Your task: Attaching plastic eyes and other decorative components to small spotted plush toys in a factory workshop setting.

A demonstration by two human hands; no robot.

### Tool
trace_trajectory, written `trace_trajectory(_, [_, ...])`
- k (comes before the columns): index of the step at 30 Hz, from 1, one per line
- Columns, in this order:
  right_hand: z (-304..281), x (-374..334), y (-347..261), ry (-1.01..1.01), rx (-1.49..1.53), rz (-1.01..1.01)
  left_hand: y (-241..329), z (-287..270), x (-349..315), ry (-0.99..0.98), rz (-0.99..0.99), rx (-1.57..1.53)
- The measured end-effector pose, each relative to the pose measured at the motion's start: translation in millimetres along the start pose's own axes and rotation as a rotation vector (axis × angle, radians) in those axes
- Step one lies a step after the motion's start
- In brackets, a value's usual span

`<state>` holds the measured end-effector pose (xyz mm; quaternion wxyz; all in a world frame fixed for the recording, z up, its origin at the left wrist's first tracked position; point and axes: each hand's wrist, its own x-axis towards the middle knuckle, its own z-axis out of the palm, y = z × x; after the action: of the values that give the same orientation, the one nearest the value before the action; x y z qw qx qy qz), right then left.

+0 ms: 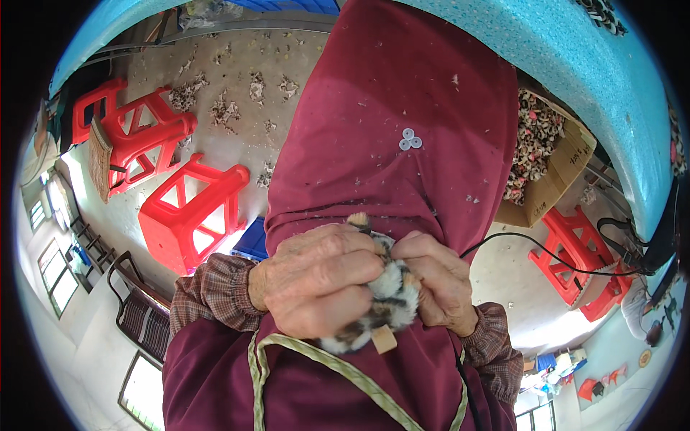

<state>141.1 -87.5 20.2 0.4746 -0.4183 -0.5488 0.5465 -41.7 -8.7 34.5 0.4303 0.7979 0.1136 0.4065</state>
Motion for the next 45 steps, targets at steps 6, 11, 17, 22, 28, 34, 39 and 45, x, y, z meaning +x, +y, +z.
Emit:
trace_trajectory(6, [-11, 7, -13, 0.208, 0.076, -0.065, -3, -6, 0, -0.125, 0.011, 0.104])
trace_trajectory(11, [-12, 17, -14, 0.034, -0.124, -0.13, -5, -8, 2, -0.156, 0.024, 0.102])
trace_trajectory(17, [-9, 12, -13, 0.047, -0.076, -0.106, -2, -10, -1, -0.175, 0.041, 0.075])
trace_trajectory(22, [-9, 12, -10, 0.057, -0.032, -0.082, -5, -7, -3, -0.144, 0.027, 0.057])
trace_trajectory(28, [-8, 11, -8, 0.076, -0.074, -0.13, -6, -5, -5, -0.112, -0.012, -0.013])
trace_trajectory(34, [-6, 11, -10, 0.079, -0.074, -0.137, -5, -5, -3, -0.109, 0.031, -0.007])
trace_trajectory(39, [-6, 12, -10, 0.095, -0.075, -0.148, -4, -6, -6, -0.139, 0.059, 0.046])
trace_trajectory(45, [-7, 11, -12, 0.15, -0.104, -0.208, -1, -5, 0, -0.086, -0.065, 0.155])
